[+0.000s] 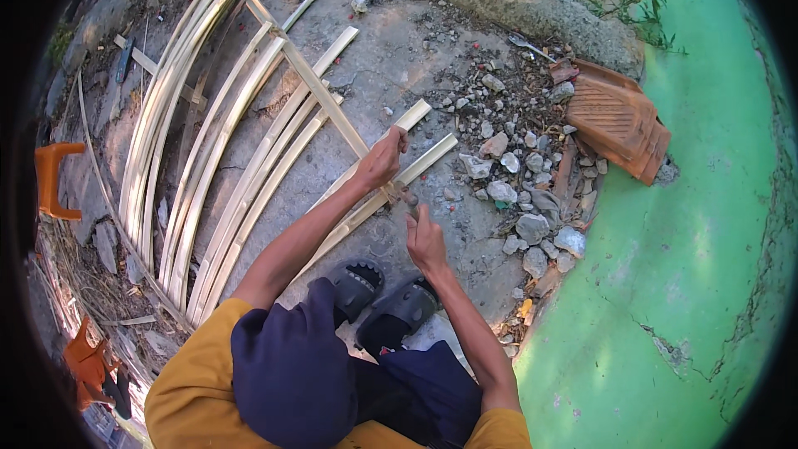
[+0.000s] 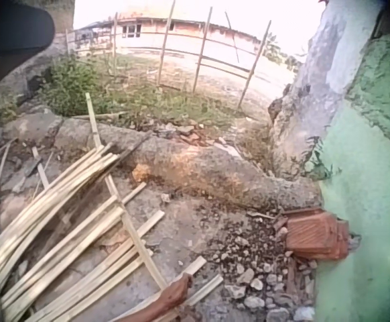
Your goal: The person constructs a lattice by placing thin bamboo strips across each other and securing the junctions using a hammer and small nails.
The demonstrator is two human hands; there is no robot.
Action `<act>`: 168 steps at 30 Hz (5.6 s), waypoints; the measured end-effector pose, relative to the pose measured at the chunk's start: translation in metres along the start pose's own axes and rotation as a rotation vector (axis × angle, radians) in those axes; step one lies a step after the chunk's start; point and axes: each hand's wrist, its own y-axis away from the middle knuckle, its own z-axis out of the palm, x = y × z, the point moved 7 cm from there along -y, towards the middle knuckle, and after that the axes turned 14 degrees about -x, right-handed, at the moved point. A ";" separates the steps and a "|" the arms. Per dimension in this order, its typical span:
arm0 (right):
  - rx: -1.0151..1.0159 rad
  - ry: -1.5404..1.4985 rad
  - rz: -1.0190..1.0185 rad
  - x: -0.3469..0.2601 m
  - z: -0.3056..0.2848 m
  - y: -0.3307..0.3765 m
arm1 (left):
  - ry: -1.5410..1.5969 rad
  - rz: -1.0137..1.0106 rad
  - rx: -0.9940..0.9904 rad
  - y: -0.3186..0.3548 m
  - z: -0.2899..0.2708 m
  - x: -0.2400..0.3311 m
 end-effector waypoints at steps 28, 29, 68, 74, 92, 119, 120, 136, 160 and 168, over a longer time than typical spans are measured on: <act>0.035 0.658 0.141 0.089 -0.077 0.060 | -0.524 -0.463 0.021 0.144 -0.052 -0.022; 0.021 0.675 0.156 0.088 -0.067 0.058 | -0.483 -0.474 -0.010 0.144 -0.051 -0.027; 0.295 -0.668 0.245 0.014 0.010 -0.036 | 0.506 -0.443 -0.165 0.140 -0.015 -0.022; 0.305 -0.713 0.223 0.026 0.014 -0.037 | 0.391 -0.374 -0.132 0.139 -0.006 -0.022; 0.265 -0.787 0.213 0.023 0.019 -0.044 | 0.338 -0.356 -0.100 0.140 -0.006 -0.026; 0.124 -0.918 0.209 0.015 0.017 -0.043 | 0.769 -0.382 -0.391 0.112 0.008 -0.059; 0.098 -0.916 0.215 0.017 0.017 -0.043 | 0.977 -0.453 -0.411 0.111 0.014 -0.059; 0.067 -0.918 0.237 0.029 0.024 -0.049 | 0.937 -0.454 -0.230 0.098 0.014 -0.061; 0.108 -0.957 0.184 0.015 0.025 -0.048 | 0.839 -0.420 -0.177 0.100 0.010 -0.044; 0.134 -1.001 0.099 0.017 0.025 -0.056 | 0.755 -0.395 -0.149 0.097 0.010 -0.042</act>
